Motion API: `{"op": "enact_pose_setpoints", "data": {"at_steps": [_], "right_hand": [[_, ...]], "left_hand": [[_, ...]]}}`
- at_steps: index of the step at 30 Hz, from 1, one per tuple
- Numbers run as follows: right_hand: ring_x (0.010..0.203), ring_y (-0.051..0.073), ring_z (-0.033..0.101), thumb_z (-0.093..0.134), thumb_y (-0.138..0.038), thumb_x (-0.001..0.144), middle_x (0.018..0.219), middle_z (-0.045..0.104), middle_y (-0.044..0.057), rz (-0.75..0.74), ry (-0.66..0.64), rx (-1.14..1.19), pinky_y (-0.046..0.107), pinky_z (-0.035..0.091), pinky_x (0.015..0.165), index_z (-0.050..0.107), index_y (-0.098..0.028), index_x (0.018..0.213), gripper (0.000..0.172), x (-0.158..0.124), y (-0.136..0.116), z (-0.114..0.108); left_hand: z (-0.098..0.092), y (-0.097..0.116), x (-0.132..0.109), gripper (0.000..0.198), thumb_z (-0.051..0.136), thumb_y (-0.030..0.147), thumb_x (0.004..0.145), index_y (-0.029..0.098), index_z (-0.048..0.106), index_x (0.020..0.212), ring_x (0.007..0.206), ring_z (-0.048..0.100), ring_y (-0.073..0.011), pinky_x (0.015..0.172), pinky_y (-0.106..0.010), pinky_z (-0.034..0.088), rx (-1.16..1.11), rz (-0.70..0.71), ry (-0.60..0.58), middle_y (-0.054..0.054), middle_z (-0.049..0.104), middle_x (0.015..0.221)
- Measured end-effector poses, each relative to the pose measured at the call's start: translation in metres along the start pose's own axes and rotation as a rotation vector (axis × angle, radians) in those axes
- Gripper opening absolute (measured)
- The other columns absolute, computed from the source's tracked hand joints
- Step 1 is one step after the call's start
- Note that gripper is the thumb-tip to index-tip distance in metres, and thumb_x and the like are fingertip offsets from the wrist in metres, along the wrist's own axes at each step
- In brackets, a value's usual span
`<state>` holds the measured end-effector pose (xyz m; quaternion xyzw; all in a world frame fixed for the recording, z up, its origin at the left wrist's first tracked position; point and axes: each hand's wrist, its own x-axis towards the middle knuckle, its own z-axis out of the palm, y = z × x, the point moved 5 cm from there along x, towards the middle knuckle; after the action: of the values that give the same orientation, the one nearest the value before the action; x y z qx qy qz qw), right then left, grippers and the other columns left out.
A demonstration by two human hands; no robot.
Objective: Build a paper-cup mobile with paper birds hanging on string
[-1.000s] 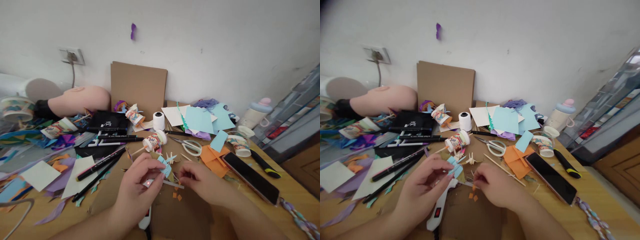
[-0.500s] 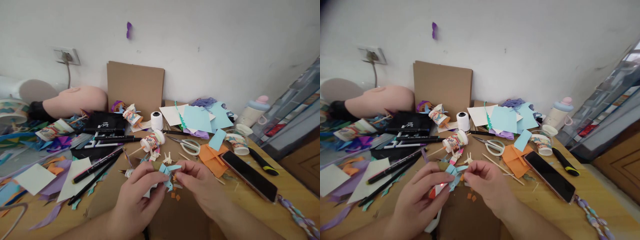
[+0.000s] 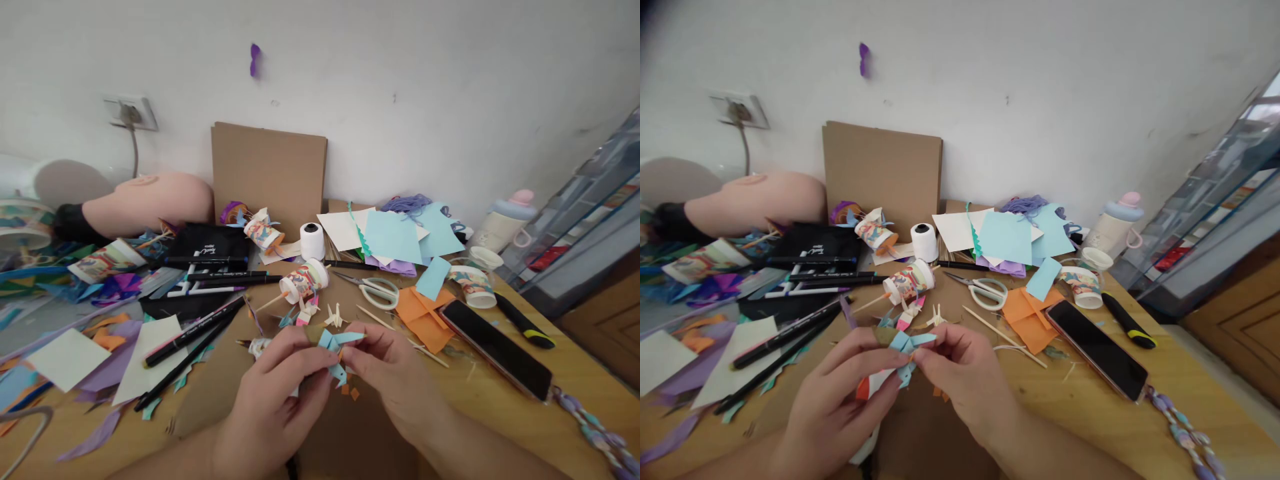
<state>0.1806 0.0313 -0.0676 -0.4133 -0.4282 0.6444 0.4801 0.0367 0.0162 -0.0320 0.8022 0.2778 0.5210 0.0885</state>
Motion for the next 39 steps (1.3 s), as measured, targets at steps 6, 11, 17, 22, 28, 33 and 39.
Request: {"op": "enact_pose_setpoints", "data": {"at_steps": [6, 11, 17, 22, 28, 33, 39], "right_hand": [[0.062, 0.009, 0.047, 0.081, -0.040, 0.069, 0.066, 0.059, -0.003, -0.021, 0.021, -0.013, 0.021, 0.037, 0.059, 0.066, -0.017, 0.071, 0.028, 0.0010, 0.0001, -0.0012], [0.058, 0.008, 0.042, 0.079, -0.039, 0.070, 0.063, 0.056, -0.004, -0.002, 0.032, -0.068, 0.021, 0.033, 0.054, 0.063, -0.017, 0.069, 0.028, -0.0003, -0.0014, -0.0005], [0.055, 0.008, 0.040, 0.077, -0.039, 0.071, 0.059, 0.051, -0.006, 0.015, 0.033, -0.093, 0.022, 0.031, 0.051, 0.060, -0.018, 0.068, 0.028, -0.0017, -0.0002, 0.0002], [0.055, 0.009, 0.041, 0.076, -0.040, 0.072, 0.059, 0.050, -0.005, 0.019, 0.035, -0.113, 0.023, 0.032, 0.051, 0.058, -0.019, 0.068, 0.028, -0.0011, 0.0012, 0.0000], [0.054, 0.009, 0.042, 0.076, -0.042, 0.071, 0.059, 0.052, -0.005, 0.042, 0.046, -0.115, 0.023, 0.033, 0.052, 0.057, -0.019, 0.068, 0.030, -0.0011, 0.0018, -0.0004], [0.055, 0.009, 0.041, 0.075, -0.037, 0.073, 0.059, 0.052, -0.005, 0.009, 0.048, -0.104, 0.022, 0.032, 0.051, 0.059, -0.019, 0.069, 0.024, -0.0012, 0.0012, 0.0001], [0.057, 0.009, 0.042, 0.078, -0.039, 0.069, 0.062, 0.054, -0.004, 0.035, 0.064, -0.065, 0.022, 0.033, 0.053, 0.061, -0.018, 0.069, 0.027, -0.0015, 0.0018, -0.0013]], "left_hand": [[0.0006, 0.0004, -0.0003, 0.025, 0.055, -0.001, 0.083, 0.018, 0.062, 0.098, 0.072, 0.054, -0.0070, 0.068, -0.012, 0.048, 0.015, 0.015, -0.004, 0.002, 0.052, 0.083], [0.0024, -0.0012, -0.0022, 0.025, 0.055, 0.000, 0.084, 0.018, 0.062, 0.099, 0.073, 0.054, -0.0075, 0.069, -0.012, 0.048, 0.012, 0.008, -0.021, 0.002, 0.053, 0.083], [0.0032, -0.0014, -0.0038, 0.028, 0.055, -0.002, 0.083, 0.020, 0.061, 0.100, 0.074, 0.057, -0.0093, 0.068, -0.015, 0.050, 0.009, 0.011, -0.037, 0.000, 0.056, 0.085], [0.0031, -0.0013, -0.0040, 0.026, 0.054, -0.001, 0.084, 0.020, 0.060, 0.097, 0.074, 0.058, -0.0103, 0.067, -0.017, 0.051, 0.001, -0.002, -0.041, -0.001, 0.057, 0.084], [0.0050, -0.0024, -0.0051, 0.027, 0.054, -0.001, 0.084, 0.020, 0.059, 0.100, 0.075, 0.058, -0.0106, 0.068, -0.017, 0.050, -0.017, 0.008, -0.061, -0.001, 0.056, 0.084], [0.0044, -0.0010, -0.0061, 0.036, 0.055, -0.003, 0.085, 0.020, 0.062, 0.111, 0.073, 0.056, -0.0090, 0.065, -0.015, 0.049, 0.005, 0.047, -0.072, -0.001, 0.053, 0.085], [0.0036, -0.0002, -0.0039, 0.027, 0.055, -0.001, 0.084, 0.020, 0.062, 0.101, 0.072, 0.056, -0.0099, 0.065, -0.016, 0.050, 0.007, 0.020, -0.044, 0.000, 0.055, 0.083]]}}
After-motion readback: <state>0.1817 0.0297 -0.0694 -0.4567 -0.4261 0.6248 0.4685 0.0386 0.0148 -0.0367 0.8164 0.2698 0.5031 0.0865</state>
